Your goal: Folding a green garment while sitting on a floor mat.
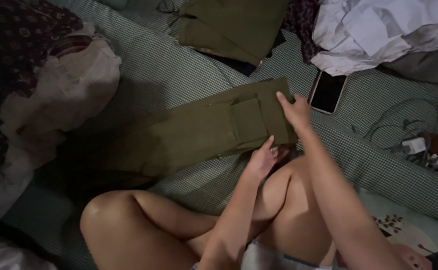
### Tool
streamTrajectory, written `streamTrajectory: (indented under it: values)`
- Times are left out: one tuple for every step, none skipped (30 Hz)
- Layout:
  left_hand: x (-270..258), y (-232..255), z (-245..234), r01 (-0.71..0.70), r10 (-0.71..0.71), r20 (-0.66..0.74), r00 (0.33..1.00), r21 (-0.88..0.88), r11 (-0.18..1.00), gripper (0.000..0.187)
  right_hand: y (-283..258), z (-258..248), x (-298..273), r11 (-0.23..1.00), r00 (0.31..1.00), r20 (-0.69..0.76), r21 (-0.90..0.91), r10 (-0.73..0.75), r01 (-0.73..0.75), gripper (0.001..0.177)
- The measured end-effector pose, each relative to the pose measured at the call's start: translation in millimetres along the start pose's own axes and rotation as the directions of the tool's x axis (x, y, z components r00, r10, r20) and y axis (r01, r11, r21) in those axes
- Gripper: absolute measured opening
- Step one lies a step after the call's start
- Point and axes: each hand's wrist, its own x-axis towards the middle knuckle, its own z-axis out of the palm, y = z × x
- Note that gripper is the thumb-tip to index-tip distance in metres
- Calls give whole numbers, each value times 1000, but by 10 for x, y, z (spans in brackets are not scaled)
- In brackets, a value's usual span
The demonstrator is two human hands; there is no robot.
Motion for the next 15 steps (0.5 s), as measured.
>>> streamTrajectory:
  values:
    - [71,-43,-75,18,-12,-67,998,88,996,32,130,50,64,996,995,-50,-13,-83,83,76]
    - [93,-96,-161,20,-14,-68,998,89,996,32,193,73,91,997,995,-51,-13,-81,80,76]
    - [114,-147,-247,16,13,-101,995,275,961,38,255,97,117,981,977,-95,-47,-190,186,71]
    - [140,-191,-332,17,45,-127,991,452,892,46,311,122,149,954,945,-134,-86,-298,288,67]
    - [-54,-88,-138,18,44,-126,991,453,891,46,289,102,138,954,945,-136,-86,-297,287,67]
    - [-259,22,47,-29,89,-67,994,617,786,41,266,95,119,950,945,-114,-95,-306,296,62]
    - [-465,129,232,-80,121,1,993,755,650,36,244,88,96,946,944,-92,-104,-316,306,58]
    - [-646,253,350,-78,119,0,993,758,648,36,248,98,86,948,945,-93,-100,-313,304,58]
    - [-829,377,469,-169,219,50,974,805,568,30,251,108,73,922,914,-137,-124,-382,366,54]
    - [-1011,501,596,-253,309,109,945,842,477,27,251,110,59,892,876,-178,-152,-447,425,51]
    - [-1068,592,618,-250,306,109,946,844,474,27,183,91,8,895,878,-181,-150,-443,421,51]
    - [-1115,680,649,-348,483,168,860,885,311,25,109,61,-32,922,910,-158,-126,-382,365,48]
    - [-1166,769,680,-408,630,243,737,904,129,25,33,31,-77,946,938,-133,-103,-320,308,47]
    - [-1158,839,712,-410,631,246,736,903,126,25,17,30,-92,946,937,-135,-102,-321,309,47]
    - [-1153,909,744,-335,682,341,647,931,-148,26,1,31,-110,942,932,-145,-96,-332,321,44]
